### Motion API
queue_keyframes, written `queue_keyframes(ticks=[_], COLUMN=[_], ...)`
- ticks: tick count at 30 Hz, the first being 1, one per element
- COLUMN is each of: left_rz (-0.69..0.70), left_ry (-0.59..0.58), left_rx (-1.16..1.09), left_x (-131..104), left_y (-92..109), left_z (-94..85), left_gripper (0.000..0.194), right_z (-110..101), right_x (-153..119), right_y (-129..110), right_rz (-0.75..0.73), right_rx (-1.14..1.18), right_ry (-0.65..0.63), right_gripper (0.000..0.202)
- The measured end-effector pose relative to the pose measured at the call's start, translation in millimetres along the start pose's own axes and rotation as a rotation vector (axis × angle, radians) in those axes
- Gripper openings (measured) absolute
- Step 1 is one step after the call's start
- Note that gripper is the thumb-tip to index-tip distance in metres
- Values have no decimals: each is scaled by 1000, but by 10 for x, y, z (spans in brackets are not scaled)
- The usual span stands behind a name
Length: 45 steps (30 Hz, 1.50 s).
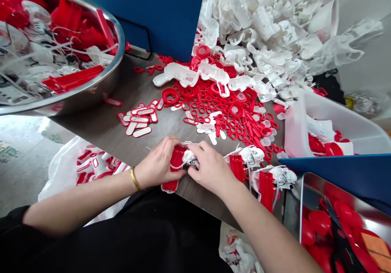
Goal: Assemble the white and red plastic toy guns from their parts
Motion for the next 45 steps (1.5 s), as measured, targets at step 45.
queue_keyframes(ticks=[45], left_rz=[-154], left_ry=[-319], left_rx=[-5], left_x=[327], left_y=[-148], left_z=[-26], left_gripper=[36], right_z=[-70], right_x=[75], right_y=[504], right_rz=[97], right_rx=[476], right_ry=[14], right_gripper=[28])
Point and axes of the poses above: each hand's wrist, its own x-axis towards the middle knuckle, its own z-axis out of the palm, y = z × x, the point moved 9 cm from there along x, towards the middle knuckle, and after that the axes turned 7 degrees about -x, right-handed, at the moved point
